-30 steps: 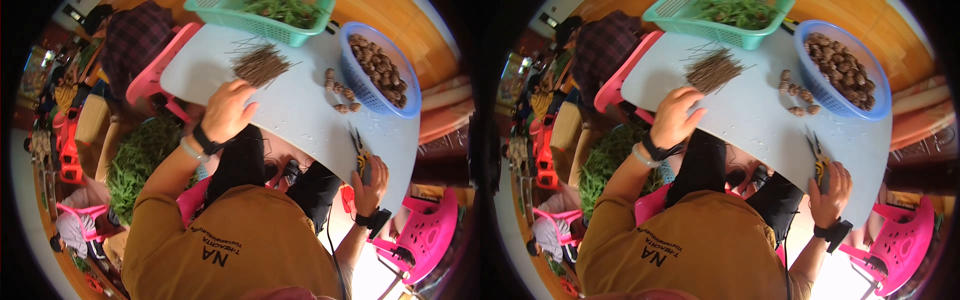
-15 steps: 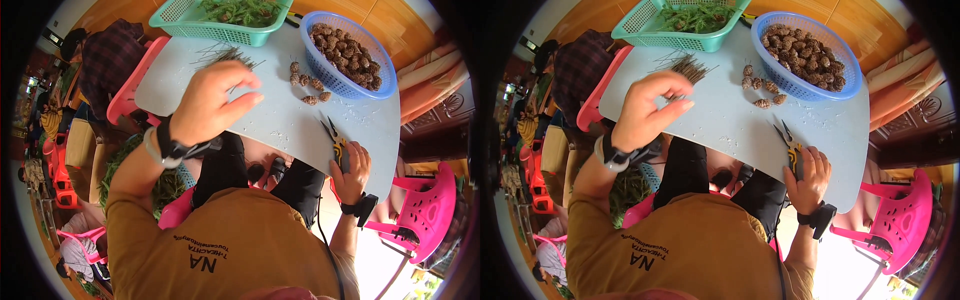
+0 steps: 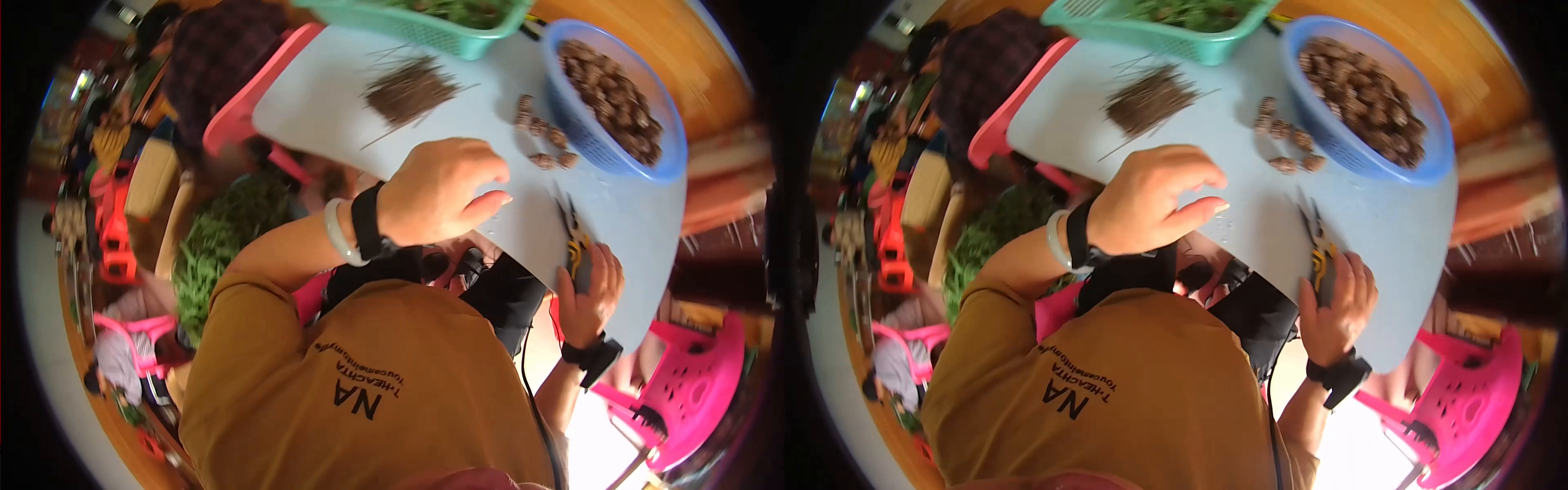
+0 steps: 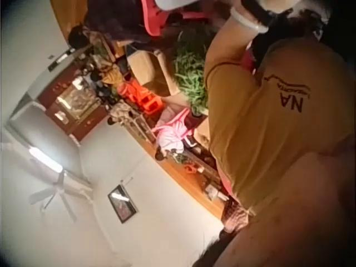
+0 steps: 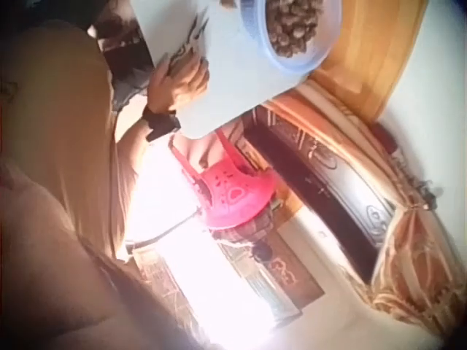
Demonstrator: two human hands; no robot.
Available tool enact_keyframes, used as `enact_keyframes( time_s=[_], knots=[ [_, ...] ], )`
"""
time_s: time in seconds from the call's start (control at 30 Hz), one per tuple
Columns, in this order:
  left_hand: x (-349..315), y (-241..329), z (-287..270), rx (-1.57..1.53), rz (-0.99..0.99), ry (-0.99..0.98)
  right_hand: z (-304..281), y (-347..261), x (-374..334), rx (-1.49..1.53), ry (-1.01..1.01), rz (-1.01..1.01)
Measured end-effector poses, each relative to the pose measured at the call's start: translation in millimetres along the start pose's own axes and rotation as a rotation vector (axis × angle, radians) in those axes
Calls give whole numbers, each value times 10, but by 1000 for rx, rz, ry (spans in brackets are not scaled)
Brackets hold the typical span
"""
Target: The person trims a green branch with pliers, picks up a wire from the table, and wraps it around the branch. They then select a pinecone from a basket, attach it to the branch by twisting the wire, and trim the excess wire with the pliers.
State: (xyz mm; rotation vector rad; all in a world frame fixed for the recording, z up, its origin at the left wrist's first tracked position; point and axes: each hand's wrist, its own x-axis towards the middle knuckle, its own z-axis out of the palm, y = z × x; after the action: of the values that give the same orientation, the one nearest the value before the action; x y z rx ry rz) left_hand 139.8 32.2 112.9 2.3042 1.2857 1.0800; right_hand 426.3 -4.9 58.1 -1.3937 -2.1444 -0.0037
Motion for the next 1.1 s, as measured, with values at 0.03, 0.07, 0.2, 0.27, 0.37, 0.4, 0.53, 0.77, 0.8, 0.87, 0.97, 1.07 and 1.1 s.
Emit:
enact_keyframes(
  time_s=[0.03, 0.07, 0.2, 0.27, 0.37, 0.4, 0.53, 0.77, 0.8, 0.87, 0.97, 1.07, 1.1],
  knots=[
    [-298, -88, -170, -20, -63, 93, 64, -138, -45, 28, -28, -42],
    [-578, -170, -316, -45, -115, 179, 90, -246, -127, -23, -23, -6],
    [-1741, -911, -1199, 104, -454, 565, 229, -731, -407, -118, -7, 45],
    [-2445, -1440, -1688, 59, -759, 753, 311, -1041, -575, -131, -11, 32],
    [-3639, -2162, -2339, 229, -1053, 666, 370, -1555, -794, -185, -10, 33],
    [-4088, -2373, -2514, 245, -1076, 687, 405, -1720, -855, -213, -8, 41],
    [-5449, -2759, -3008, 475, -1410, -54, 551, -2286, -1106, -180, -58, 63],
    [-6263, -2135, -3145, 801, -1498, 3, 776, -2999, -1282, -108, -123, 24],
    [-6365, -2032, -3216, 843, -1482, -34, 779, -3066, -1310, -94, -137, 36],
    [-6542, -1851, -3427, 999, -1449, 71, 754, -3158, -1411, -95, -143, 37],
    [-6818, -1643, -3656, 1306, -1318, 263, 656, -3223, -1588, -115, -138, 71],
    [-7220, -1392, -3804, 1090, -1880, 351, 558, -3250, -1734, -159, -139, 59],
    [-7353, -1307, -3827, 1094, -1889, 360, 526, -3255, -1769, -151, -139, 49]
  ],
)
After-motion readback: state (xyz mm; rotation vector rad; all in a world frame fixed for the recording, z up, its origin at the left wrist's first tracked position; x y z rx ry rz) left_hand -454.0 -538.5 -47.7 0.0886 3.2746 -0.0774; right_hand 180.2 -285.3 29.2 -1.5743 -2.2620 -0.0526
